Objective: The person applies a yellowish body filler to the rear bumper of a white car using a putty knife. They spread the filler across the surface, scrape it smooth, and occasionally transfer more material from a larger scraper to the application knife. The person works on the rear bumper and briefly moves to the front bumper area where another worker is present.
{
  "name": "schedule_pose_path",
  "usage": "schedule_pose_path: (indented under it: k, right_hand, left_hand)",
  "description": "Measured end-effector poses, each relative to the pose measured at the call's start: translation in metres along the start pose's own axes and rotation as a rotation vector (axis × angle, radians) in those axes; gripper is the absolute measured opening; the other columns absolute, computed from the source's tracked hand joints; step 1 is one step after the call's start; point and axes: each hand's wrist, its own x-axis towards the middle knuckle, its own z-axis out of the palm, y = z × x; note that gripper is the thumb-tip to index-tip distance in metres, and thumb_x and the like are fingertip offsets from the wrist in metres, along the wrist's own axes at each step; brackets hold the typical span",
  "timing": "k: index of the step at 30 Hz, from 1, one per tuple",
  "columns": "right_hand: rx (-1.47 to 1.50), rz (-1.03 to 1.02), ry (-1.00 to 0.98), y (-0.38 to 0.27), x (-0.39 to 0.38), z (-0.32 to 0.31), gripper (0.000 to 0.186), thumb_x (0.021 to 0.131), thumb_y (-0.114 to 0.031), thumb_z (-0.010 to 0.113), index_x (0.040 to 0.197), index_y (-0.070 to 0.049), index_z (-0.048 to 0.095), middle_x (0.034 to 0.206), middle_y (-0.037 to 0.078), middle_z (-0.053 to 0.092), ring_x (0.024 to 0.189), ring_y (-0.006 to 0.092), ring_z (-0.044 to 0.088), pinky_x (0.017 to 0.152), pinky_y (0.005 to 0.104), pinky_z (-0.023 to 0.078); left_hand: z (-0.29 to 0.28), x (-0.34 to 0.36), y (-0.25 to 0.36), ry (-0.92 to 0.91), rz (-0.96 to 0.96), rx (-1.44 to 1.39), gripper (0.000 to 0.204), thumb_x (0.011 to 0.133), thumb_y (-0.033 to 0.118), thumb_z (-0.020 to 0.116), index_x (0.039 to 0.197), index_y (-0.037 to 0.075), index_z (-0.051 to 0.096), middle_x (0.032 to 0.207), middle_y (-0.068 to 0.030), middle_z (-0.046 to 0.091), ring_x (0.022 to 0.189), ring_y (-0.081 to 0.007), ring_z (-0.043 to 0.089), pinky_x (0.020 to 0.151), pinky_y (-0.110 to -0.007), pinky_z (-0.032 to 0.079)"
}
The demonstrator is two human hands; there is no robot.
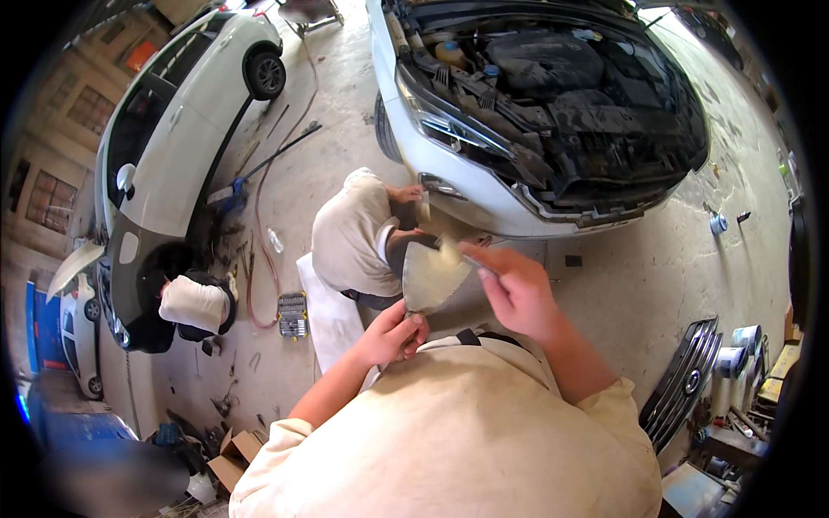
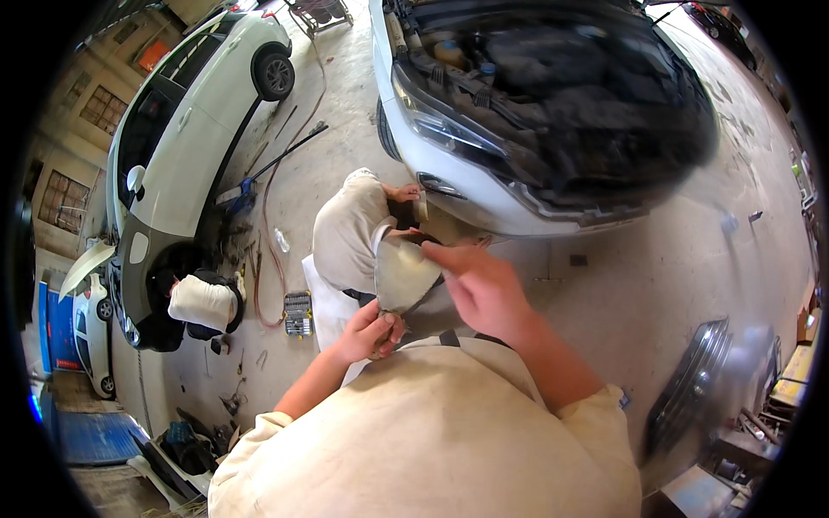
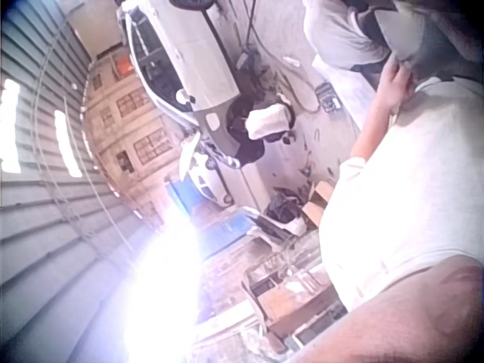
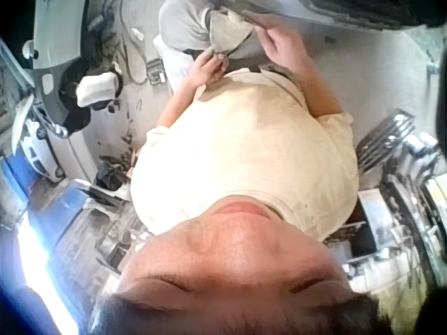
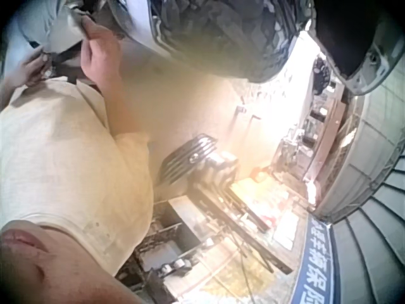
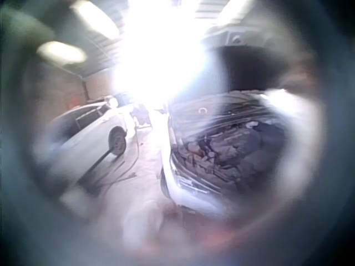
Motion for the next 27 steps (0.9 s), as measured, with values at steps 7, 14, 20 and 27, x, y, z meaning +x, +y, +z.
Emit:
schedule_pose_path:
  k: [7, 14, 20, 27]
  right_hand:
    - [-0.131, 0.012, -0.284, 0.011, 0.002, -0.001, 0.034, 0.075, 0.002, 0.057, 0.108, -0.001, 0.063, 0.09, 0.015, 0.064, 0.076, 0.0327, 0.062, 0.066, 0.0399, 0.05]
    - [-0.186, 0.056, 0.116, 0.008, -0.005, 0.013, 0.04, 0.076, 0.001, 0.056, 0.114, -0.006, 0.064, 0.112, 0.01, 0.064, 0.079, 0.0304, 0.058, 0.073, 0.0376, 0.048]
    - [-0.463, -0.144, -0.061, -0.016, 0.001, 0.035, 0.05, 0.066, -0.002, 0.061, 0.115, -0.01, 0.065, 0.122, 0.004, 0.061, 0.085, 0.0223, 0.054, 0.078, 0.0334, 0.046]
    - [-0.472, -0.194, -0.094, -0.002, 0.005, 0.039, 0.051, 0.064, -0.006, 0.063, 0.115, -0.007, 0.063, 0.116, 0.002, 0.062, 0.084, 0.0205, 0.052, 0.069, 0.0321, 0.045]
  left_hand:
    - [-0.008, -0.006, 0.012, -0.087, -0.001, -0.123, 0.017, 0.099, 0.016, 0.043, 0.113, 0.008, 0.047, 0.074, -0.0044, 0.048, 0.051, -0.0089, 0.041, 0.041, -0.023, 0.034]
    - [0.018, 0.009, 0.015, 0.174, 0.187, -0.144, 0.013, 0.1, 0.012, 0.041, 0.113, 0.01, 0.043, 0.079, -0.0021, 0.046, 0.055, -0.0087, 0.04, 0.047, -0.024, 0.033]
    - [0.027, 0.014, 0.011, 0.243, 0.155, -0.215, 0.018, 0.1, 0.011, 0.044, 0.118, 0.009, 0.042, 0.078, 0.001, 0.046, 0.056, -0.0061, 0.04, 0.047, -0.021, 0.033]
    - [0.023, 0.021, 0.013, 0.259, 0.116, -0.151, 0.013, 0.099, 0.011, 0.044, 0.112, 0.009, 0.043, 0.08, -0.0004, 0.047, 0.055, -0.0074, 0.041, 0.046, -0.023, 0.034]
